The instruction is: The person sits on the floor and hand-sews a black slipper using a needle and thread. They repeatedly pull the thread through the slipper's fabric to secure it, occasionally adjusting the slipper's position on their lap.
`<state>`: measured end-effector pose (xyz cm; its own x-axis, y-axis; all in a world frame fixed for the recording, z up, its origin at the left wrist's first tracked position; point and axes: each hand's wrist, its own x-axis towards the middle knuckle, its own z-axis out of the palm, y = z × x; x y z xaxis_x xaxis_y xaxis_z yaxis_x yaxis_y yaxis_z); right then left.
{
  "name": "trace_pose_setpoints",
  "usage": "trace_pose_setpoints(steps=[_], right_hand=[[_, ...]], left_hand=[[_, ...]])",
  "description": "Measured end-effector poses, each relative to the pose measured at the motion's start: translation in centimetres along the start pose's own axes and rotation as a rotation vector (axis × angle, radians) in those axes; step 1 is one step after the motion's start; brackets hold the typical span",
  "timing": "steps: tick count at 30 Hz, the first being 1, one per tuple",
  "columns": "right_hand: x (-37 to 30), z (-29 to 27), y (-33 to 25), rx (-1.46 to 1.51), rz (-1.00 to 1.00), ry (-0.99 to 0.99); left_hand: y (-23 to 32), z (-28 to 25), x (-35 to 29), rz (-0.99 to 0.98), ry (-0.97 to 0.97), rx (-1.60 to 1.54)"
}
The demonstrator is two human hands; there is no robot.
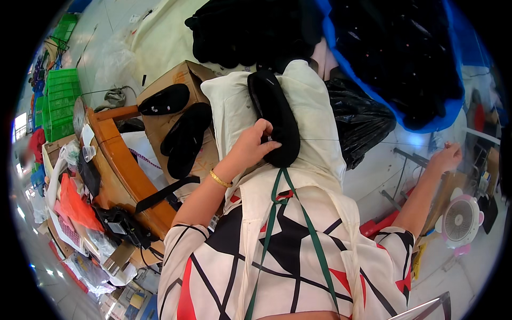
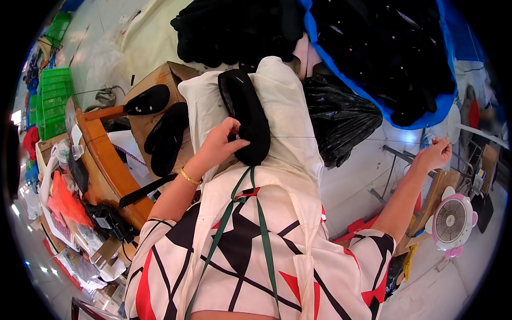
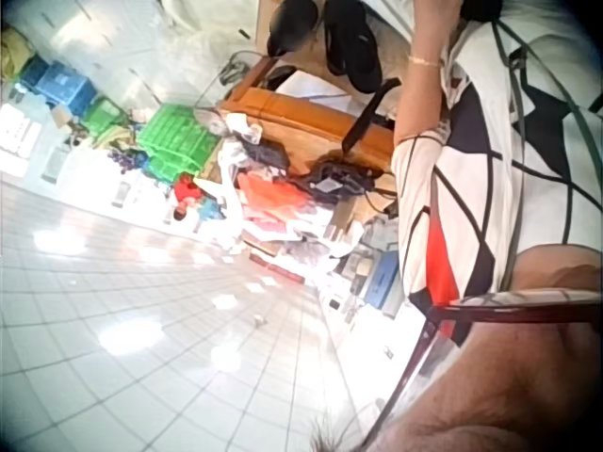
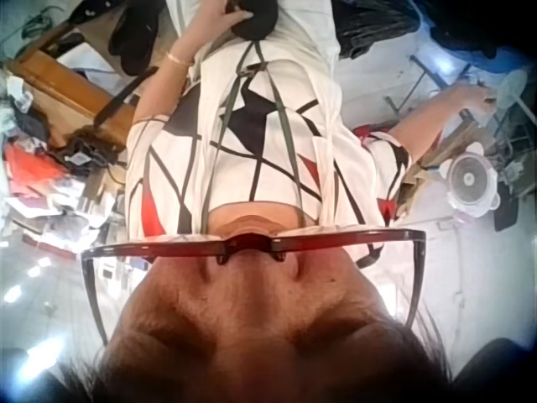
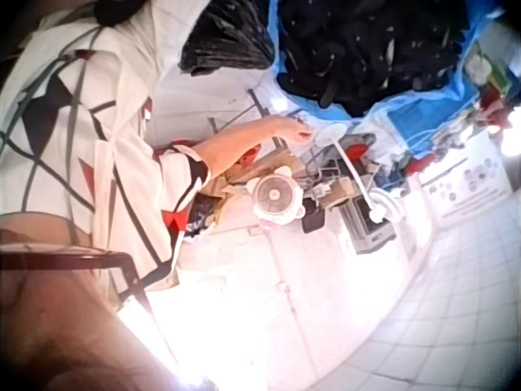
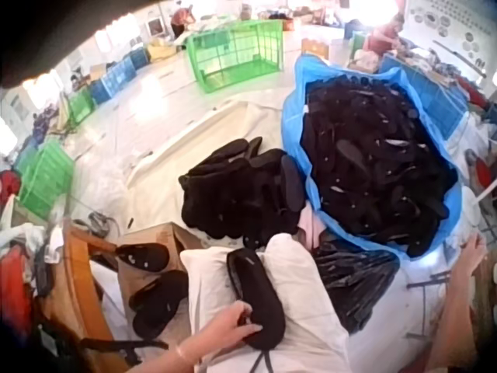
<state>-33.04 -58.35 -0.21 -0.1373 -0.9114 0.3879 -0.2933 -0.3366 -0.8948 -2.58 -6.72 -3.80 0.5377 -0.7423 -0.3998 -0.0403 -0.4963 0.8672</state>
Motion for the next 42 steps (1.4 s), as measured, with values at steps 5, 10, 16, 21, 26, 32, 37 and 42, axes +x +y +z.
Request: trace_pose_setpoints(steps=[5,10,16,21,26,32,37,42], right_hand=[[-5.4,3.1,0.9,0.004,0.092,-0.187],[-18.7,8.3,-3.8,0.242,0.524,-0.777],[-30.7,9.7,-13.3,0.17,0.452,-1.512],[-34.4,9.9,-14.7,0.116,-0.049,-1.61],[-35.1,10.2,-15.4,0.014,-0.252,-1.602],[-35.3,10.2,-15.4,0.003,-0.26,-1.594],[-35.3,10.3,-15.3,0.009,-0.249,-1.603],[-35.4,10.4,-15.2,0.012,-0.222,-1.604]], left_hand=[[-1.2,0.6,-1.1,0.104,0.105,-0.119],[-1.2,0.7,-1.5,-0.281,0.021,-0.733],[-1.8,0.8,-1.5,-0.377,0.013,-1.02],[-2.0,1.2,-1.6,-0.415,0.035,-1.121],[-1.6,1.1,-1.6,-0.437,0.025,-1.15],[-2.1,1.0,-1.5,-0.43,-0.006,-1.182],[-2.1,1.0,-1.5,-0.434,-0.005,-1.178],[-1.7,1.0,-1.6,-0.434,0.013,-1.17]])
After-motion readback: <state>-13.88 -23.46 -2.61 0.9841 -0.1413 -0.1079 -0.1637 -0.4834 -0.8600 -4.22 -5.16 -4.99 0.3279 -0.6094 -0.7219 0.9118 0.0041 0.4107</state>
